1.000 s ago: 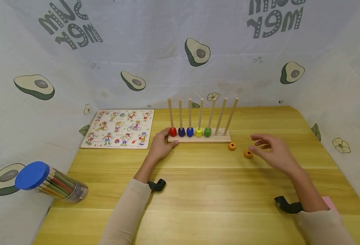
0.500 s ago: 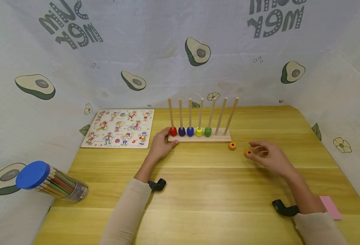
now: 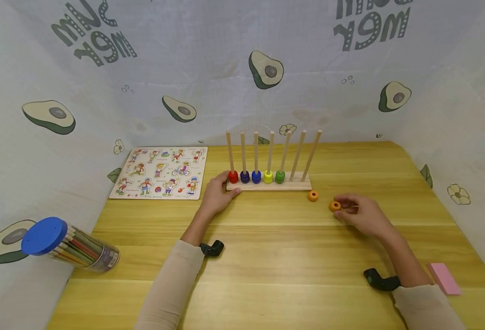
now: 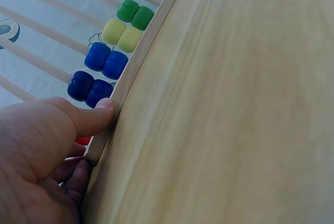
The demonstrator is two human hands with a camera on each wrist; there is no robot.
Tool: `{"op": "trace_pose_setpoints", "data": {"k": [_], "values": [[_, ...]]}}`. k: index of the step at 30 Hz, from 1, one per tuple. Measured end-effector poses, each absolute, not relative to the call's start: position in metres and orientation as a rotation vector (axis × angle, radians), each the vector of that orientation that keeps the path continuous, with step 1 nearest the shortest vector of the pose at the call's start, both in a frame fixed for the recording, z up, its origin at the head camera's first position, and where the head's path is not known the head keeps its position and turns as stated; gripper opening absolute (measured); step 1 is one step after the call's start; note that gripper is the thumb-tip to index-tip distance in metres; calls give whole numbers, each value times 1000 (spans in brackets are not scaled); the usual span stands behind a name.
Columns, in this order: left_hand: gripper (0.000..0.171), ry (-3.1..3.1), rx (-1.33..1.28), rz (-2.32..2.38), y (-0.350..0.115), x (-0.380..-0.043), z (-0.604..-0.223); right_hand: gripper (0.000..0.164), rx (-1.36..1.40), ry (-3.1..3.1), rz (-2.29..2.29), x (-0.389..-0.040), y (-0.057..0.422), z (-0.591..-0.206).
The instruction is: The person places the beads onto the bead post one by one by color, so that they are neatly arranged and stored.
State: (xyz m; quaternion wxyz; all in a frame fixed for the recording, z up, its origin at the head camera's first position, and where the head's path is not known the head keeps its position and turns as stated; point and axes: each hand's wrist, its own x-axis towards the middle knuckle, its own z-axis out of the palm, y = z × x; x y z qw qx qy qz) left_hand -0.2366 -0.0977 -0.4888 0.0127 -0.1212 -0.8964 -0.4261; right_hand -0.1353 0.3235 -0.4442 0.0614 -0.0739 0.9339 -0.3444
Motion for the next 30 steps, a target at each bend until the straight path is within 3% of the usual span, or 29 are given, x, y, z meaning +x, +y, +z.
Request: {"op": "trace_pose_setpoints", "data": {"k": [13,30], "values": [[68,-2784,-382,-1301,-97,-237,-488,39,-207,2859,-1032,-144,322,-434],[70,-2812,-363,-1314,-97,-236,-486,41,-281,3032,-1220,-168,301,-352]]}}
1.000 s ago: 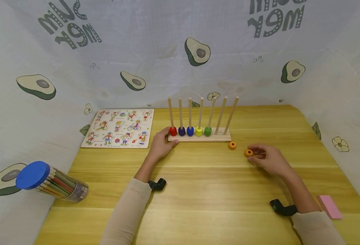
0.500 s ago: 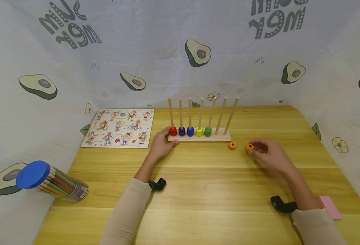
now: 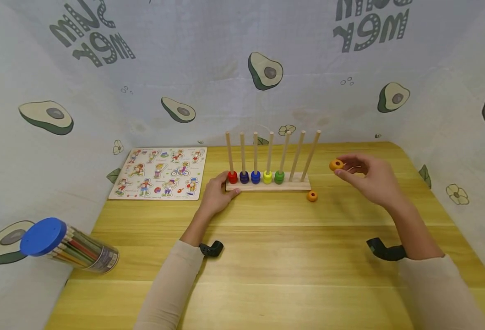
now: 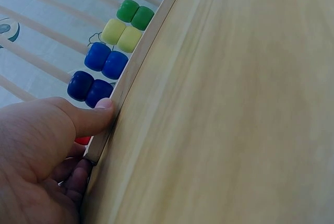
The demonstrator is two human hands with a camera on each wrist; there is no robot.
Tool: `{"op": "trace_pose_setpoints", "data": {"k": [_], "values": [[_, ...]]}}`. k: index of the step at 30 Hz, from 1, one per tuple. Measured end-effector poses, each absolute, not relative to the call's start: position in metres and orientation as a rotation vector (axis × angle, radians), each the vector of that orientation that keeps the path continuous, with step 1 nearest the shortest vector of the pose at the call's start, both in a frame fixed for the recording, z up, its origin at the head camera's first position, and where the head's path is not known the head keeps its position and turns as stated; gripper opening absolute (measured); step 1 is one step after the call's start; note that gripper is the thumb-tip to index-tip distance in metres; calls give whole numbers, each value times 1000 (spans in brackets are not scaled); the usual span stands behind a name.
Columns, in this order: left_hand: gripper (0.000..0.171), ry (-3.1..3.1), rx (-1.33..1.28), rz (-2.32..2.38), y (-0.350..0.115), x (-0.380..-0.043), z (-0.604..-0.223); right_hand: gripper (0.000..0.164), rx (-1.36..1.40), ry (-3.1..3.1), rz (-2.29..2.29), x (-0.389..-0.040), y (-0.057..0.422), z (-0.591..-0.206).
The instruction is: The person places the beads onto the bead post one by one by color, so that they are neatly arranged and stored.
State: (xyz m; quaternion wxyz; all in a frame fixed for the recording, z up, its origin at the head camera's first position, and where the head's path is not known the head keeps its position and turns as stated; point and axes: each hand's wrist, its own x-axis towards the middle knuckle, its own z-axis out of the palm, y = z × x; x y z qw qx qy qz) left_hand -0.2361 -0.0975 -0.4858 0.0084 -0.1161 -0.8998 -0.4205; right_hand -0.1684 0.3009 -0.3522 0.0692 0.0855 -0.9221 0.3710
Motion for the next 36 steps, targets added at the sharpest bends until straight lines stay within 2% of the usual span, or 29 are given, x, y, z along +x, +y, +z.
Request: {"op": "trace_pose_setpoints", "data": {"k": [13,36], "values": [[67,-2794,-383,-1303,-97,-236,-487,39,315,-2673,1118,-196,266,-308],[66,-2787,-400,-1299,-98,-237,-487,43,346,-2700,1193,-225,236,-298]]}}
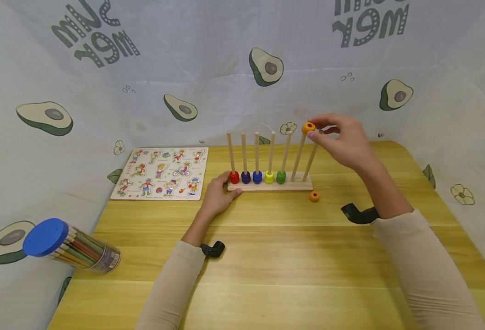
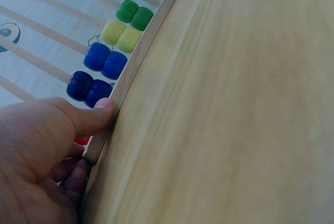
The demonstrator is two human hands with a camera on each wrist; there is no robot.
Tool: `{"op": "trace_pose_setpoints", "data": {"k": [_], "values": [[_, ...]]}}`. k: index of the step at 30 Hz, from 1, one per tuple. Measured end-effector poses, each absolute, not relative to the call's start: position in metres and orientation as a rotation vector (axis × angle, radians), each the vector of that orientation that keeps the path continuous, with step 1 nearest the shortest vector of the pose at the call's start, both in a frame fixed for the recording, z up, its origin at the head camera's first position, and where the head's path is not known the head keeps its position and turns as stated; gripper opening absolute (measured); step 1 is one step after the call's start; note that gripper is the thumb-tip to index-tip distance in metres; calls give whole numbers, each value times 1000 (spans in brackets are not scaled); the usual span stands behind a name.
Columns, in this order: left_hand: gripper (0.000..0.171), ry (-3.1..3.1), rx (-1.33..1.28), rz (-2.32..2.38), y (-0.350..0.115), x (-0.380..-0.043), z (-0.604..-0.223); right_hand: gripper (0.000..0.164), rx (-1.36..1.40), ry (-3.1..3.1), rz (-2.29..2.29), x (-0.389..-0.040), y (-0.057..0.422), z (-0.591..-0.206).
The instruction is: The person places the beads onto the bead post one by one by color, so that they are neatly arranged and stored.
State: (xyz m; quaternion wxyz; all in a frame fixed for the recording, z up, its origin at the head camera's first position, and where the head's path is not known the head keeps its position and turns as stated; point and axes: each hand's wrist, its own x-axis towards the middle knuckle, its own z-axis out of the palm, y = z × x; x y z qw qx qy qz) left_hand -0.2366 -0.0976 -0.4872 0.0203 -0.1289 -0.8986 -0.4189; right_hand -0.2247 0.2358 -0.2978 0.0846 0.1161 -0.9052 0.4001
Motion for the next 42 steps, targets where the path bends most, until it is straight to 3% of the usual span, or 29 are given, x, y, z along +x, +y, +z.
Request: {"op": "trace_pose_setpoints", "data": {"k": [24,37,42], "values": [[67,-2788,-392,-1318,-96,-238,-485,40,418,-2776,1158,-233,234,-298],[67,-2806,-366,-1325,-96,-239,-485,45,378,-2723,1136,-224,241,-293],[67,-2791,-374,-1329,-97,-240,-485,40,379,-2628,1149,-213,250,-292]]}}
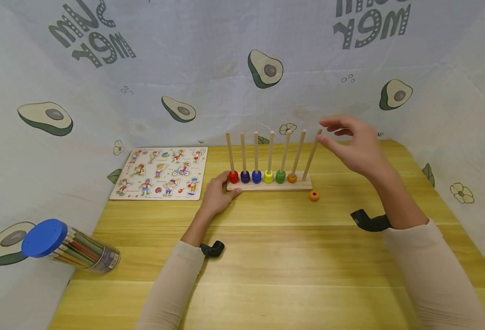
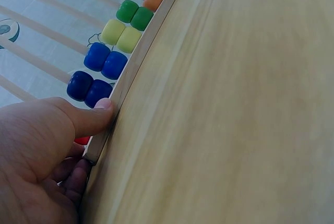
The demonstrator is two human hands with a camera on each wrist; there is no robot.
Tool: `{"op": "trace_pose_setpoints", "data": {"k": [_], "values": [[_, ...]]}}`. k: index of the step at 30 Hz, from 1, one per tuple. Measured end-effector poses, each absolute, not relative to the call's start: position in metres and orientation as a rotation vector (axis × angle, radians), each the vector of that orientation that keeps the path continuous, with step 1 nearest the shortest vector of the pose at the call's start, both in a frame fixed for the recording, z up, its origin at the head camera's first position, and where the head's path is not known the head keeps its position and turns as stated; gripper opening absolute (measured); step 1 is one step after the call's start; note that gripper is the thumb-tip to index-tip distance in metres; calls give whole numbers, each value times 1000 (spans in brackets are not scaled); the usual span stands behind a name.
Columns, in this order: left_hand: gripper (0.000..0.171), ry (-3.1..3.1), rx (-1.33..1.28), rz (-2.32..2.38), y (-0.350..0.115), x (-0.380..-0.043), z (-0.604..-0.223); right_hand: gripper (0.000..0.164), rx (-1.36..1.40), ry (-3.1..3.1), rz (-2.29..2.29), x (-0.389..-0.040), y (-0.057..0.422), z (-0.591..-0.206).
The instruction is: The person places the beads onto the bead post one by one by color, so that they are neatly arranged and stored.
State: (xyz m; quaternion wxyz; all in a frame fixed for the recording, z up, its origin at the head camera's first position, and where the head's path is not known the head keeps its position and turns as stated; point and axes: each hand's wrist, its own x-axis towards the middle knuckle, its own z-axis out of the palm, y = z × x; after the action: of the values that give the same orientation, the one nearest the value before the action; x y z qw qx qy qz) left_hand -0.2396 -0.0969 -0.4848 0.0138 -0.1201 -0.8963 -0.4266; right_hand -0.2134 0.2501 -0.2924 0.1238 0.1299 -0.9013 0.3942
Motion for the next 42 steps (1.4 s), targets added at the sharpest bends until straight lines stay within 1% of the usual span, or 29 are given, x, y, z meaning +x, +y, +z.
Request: {"op": "trace_pose_setpoints", "data": {"k": [9,14,19,22,26,31,42], "values": [[66,-2788,-378,-1316,-99,-240,-484,38,318,-2635,1129,-192,271,-305],[67,-2795,-375,-1305,-99,-240,-484,41,250,-2711,1130,-183,278,-326],[67,-2807,-370,-1293,-100,-241,-485,42,252,-2771,1148,-178,279,-351],[68,-2812,-369,-1291,-100,-241,-485,46,258,-2828,1164,-175,279,-366],[69,-2814,-362,-1294,-99,-240,-485,50,272,-2879,1187,-173,280,-385],[70,-2821,-355,-1317,-98,-239,-485,50,276,-2904,1207,-173,282,-405],[69,-2825,-351,-1304,-98,-238,-486,52,223,-2970,1281,-174,281,-425]]}}
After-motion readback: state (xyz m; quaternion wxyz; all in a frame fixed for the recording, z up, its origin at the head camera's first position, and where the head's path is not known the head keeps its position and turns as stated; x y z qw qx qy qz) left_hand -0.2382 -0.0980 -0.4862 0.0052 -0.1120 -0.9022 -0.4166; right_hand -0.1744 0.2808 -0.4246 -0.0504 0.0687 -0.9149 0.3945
